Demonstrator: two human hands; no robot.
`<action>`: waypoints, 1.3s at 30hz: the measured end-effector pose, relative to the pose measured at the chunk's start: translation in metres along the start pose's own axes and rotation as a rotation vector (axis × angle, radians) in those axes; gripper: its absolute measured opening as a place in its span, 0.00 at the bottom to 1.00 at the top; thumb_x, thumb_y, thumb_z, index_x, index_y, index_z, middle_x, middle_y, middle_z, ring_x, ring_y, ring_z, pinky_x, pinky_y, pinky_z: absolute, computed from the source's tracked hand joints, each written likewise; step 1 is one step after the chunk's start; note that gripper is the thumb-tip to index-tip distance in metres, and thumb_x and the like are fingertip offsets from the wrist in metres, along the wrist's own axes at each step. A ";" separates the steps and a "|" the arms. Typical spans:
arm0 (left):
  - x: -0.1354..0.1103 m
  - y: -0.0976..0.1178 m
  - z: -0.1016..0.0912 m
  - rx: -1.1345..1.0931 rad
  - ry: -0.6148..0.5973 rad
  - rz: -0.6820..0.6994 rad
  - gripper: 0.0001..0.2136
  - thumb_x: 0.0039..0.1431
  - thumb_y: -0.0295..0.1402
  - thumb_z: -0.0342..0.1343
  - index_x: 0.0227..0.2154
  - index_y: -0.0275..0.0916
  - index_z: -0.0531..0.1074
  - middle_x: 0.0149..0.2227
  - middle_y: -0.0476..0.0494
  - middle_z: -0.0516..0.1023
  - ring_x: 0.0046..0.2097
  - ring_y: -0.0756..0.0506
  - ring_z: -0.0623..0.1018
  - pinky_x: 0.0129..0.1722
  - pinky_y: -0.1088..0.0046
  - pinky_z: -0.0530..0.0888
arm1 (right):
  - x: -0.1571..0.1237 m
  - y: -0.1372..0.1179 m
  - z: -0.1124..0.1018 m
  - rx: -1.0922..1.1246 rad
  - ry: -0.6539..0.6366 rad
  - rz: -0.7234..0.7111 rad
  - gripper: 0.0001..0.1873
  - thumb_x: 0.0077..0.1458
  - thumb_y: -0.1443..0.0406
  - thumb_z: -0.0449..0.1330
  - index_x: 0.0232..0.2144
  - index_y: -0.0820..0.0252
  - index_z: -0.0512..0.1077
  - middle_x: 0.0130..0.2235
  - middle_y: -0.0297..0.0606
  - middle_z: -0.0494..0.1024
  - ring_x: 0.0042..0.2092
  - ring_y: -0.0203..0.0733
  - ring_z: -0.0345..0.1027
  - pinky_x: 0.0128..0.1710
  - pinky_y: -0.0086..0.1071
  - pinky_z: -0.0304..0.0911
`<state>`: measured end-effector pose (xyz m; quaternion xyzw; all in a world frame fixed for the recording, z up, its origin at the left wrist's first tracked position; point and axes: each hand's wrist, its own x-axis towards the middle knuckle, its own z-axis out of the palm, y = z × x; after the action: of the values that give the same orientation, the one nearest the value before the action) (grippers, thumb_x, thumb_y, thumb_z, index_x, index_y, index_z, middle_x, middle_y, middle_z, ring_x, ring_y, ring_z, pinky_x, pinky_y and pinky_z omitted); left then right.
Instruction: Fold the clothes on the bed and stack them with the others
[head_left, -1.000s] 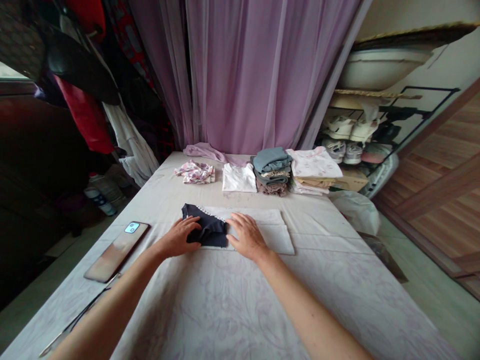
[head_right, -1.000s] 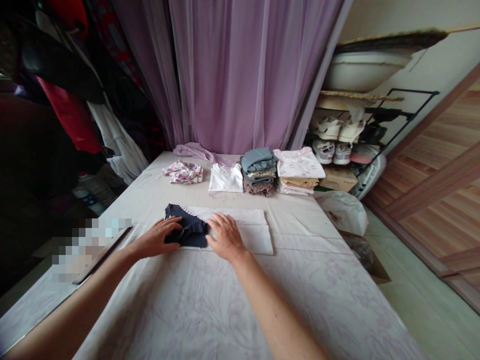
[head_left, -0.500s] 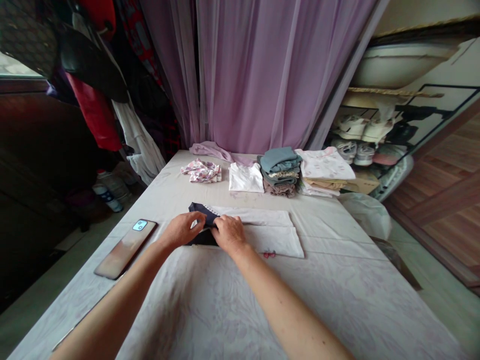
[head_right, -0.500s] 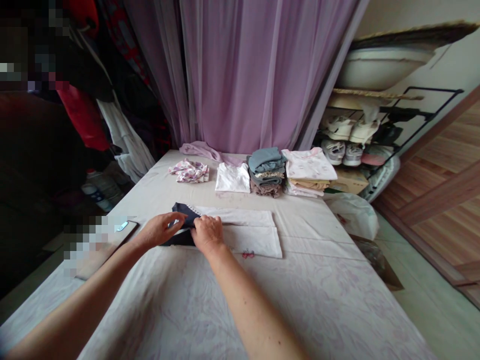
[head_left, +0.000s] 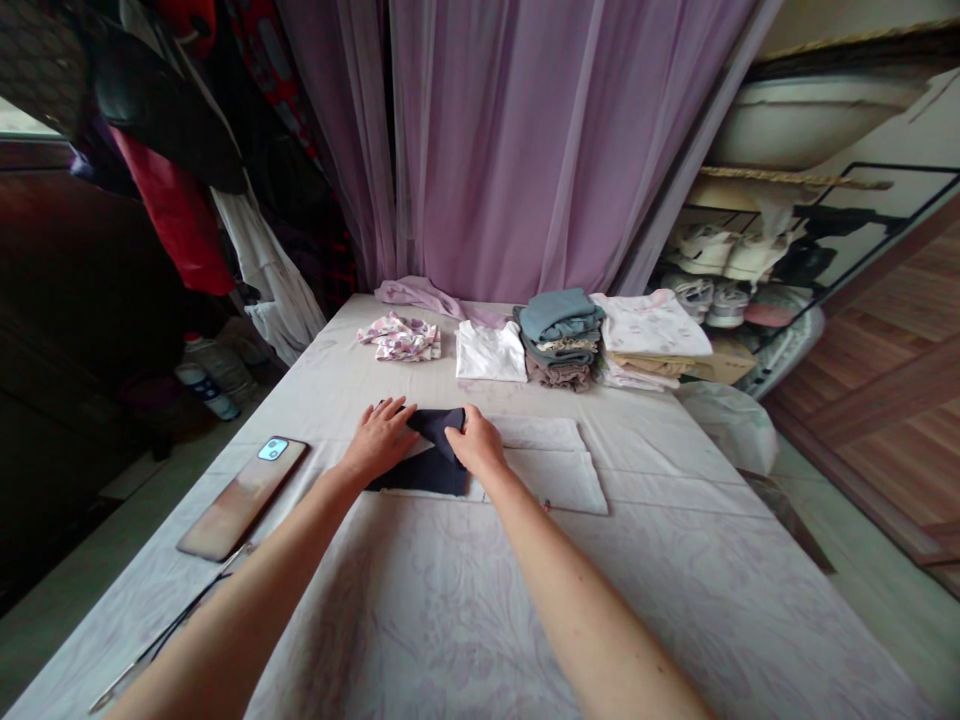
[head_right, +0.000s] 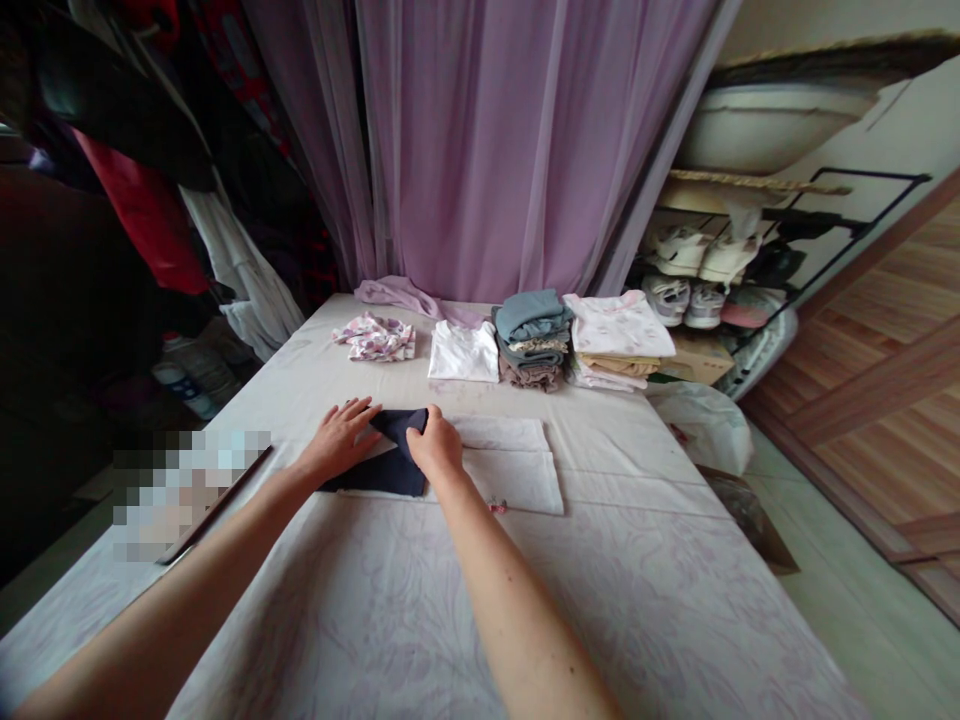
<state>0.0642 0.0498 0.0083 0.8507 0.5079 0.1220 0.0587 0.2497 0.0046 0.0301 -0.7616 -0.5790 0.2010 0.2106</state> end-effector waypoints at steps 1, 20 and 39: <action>0.000 0.002 0.001 0.019 -0.003 -0.016 0.23 0.63 0.40 0.50 0.60 0.42 0.64 0.63 0.37 0.67 0.66 0.35 0.62 0.65 0.46 0.54 | -0.001 0.000 0.000 0.002 -0.007 0.005 0.30 0.58 0.60 0.55 0.61 0.64 0.60 0.44 0.44 0.81 0.48 0.47 0.74 0.44 0.33 0.64; 0.005 0.037 0.020 0.017 -0.152 0.136 0.25 0.69 0.45 0.38 0.64 0.43 0.60 0.67 0.41 0.60 0.69 0.37 0.56 0.65 0.48 0.54 | -0.013 0.036 0.000 -0.096 0.219 -0.318 0.19 0.63 0.65 0.48 0.53 0.58 0.72 0.56 0.44 0.73 0.57 0.44 0.65 0.56 0.35 0.57; 0.004 0.088 0.035 0.084 -0.081 -0.027 0.26 0.69 0.46 0.37 0.65 0.47 0.58 0.68 0.43 0.57 0.69 0.37 0.55 0.65 0.46 0.53 | -0.043 0.088 -0.015 -0.395 -0.039 -0.333 0.26 0.67 0.56 0.45 0.64 0.51 0.59 0.68 0.41 0.56 0.68 0.46 0.46 0.66 0.50 0.39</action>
<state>0.1501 0.0125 -0.0051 0.8497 0.5212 0.0653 0.0449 0.3177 -0.0600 -0.0036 -0.6782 -0.7282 0.0614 0.0768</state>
